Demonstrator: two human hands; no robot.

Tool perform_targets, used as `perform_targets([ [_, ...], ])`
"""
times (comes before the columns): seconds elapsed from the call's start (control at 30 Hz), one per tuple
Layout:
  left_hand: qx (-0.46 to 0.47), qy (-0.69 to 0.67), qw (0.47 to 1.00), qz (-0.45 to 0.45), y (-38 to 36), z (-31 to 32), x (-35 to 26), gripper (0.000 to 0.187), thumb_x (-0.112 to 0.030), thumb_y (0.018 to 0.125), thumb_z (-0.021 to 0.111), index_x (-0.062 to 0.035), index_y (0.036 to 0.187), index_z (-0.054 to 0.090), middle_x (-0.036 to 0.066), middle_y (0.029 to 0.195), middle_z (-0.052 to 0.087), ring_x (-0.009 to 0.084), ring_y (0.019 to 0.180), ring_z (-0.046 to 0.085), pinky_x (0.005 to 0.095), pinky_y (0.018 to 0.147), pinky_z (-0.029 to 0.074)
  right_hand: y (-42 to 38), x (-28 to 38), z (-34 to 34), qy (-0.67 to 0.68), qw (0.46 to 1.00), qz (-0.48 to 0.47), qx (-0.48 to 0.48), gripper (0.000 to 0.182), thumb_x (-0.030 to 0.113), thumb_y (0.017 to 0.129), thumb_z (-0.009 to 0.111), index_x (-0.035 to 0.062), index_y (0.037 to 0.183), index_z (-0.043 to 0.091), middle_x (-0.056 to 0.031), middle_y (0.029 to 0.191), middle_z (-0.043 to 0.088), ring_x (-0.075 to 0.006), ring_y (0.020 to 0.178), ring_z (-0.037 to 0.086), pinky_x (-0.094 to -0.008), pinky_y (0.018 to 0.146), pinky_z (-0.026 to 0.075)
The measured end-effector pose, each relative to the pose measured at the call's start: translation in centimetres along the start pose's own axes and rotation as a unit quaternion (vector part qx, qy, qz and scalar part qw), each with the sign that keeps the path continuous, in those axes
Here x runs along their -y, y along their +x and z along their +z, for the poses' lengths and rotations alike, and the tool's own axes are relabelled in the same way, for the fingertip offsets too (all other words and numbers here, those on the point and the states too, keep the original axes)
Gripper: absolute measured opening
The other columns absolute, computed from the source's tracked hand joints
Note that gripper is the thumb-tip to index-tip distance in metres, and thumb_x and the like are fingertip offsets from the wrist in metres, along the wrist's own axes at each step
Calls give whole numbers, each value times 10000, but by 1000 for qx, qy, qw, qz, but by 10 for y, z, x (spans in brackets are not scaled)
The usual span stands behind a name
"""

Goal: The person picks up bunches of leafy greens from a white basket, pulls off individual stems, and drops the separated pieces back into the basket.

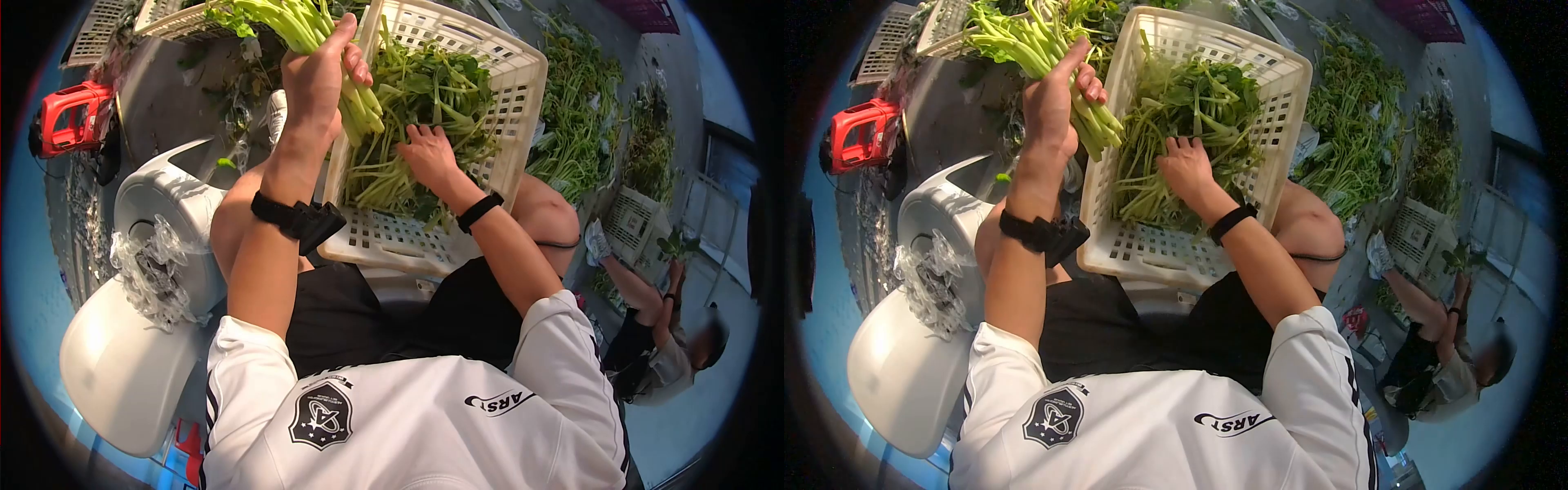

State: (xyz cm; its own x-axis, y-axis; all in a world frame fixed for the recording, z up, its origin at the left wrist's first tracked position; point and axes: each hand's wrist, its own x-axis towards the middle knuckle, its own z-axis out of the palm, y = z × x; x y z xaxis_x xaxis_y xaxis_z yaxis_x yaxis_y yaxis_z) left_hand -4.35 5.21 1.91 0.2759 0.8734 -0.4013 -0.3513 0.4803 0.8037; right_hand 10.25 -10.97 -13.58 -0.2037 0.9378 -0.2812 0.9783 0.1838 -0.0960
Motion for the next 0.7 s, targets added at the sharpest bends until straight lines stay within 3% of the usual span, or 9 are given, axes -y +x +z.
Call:
perform_targets([
  [0.1,-2,-4,1000,-4,-1,3,-1,278,-249,932,736,-78,862,529,-16,651,442,123,561,488,321,583,463,3,-9,-8,56,997,13,45,132,97,822,681,123,936,741,-79,1037,593,-304,1068,566,-413,862,518],
  [0.13,-3,-6,1000,-5,-1,3,-1,281,-251,932,737,-79,861,526,-17,647,437,123,560,487,321,582,462,1,-15,-14,77,997,-1,-2,139,43,789,685,89,915,720,-73,998,602,-295,1014,588,-384,811,544],
  [0.23,25,25,999,-22,-1,2,3,271,-256,927,744,-58,887,564,-19,650,466,118,551,489,310,569,454,-2,-43,-46,197,976,-55,-70,166,10,754,698,55,914,703,-87,994,602,-301,974,602,-404,818,542],
  [0.27,34,55,997,-40,-3,5,4,250,-251,931,738,-47,894,597,-7,659,500,115,539,500,301,546,457,-4,-51,-60,232,968,-58,-80,235,-25,720,712,24,949,697,-104,988,608,-321,934,617,-418,819,544],
  [0.4,102,212,968,-91,-13,16,7,258,-270,924,746,-21,921,677,17,687,590,103,518,529,268,481,456,-19,-87,-82,328,941,-39,-79,490,-216,655,635,-53,1115,679,-152,1146,646,-380,1058,634,-419,876,534],
  [0.5,213,322,920,-68,-21,25,11,378,-348,882,785,9,952,680,24,695,606,96,526,550,254,463,451,-33,-103,-92,358,926,-49,-105,390,-156,714,693,-6,1073,684,-124,1065,643,-323,969,651,-384,830,541],
  [0.57,294,377,877,-32,-22,28,20,417,-375,860,803,12,951,677,31,703,610,97,529,558,255,466,457,-44,-108,-101,374,921,-46,-103,431,-160,703,709,15,1096,690,-100,1064,642,-300,970,649,-373,824,542],
  [0.6,303,414,852,-103,-20,29,25,344,-279,855,821,-12,1018,677,-1,771,631,72,532,522,242,471,429,-50,-109,-105,388,915,-43,-101,439,-161,701,711,21,1100,692,-96,1066,642,-294,978,649,-374,824,544],
  [0.7,321,470,819,-70,-26,32,47,346,-271,847,828,-16,1027,676,8,758,634,69,540,532,245,470,433,-65,-112,-110,432,899,-17,-73,478,-187,696,697,38,1118,698,-87,1102,644,-276,1014,646,-374,812,540],
])
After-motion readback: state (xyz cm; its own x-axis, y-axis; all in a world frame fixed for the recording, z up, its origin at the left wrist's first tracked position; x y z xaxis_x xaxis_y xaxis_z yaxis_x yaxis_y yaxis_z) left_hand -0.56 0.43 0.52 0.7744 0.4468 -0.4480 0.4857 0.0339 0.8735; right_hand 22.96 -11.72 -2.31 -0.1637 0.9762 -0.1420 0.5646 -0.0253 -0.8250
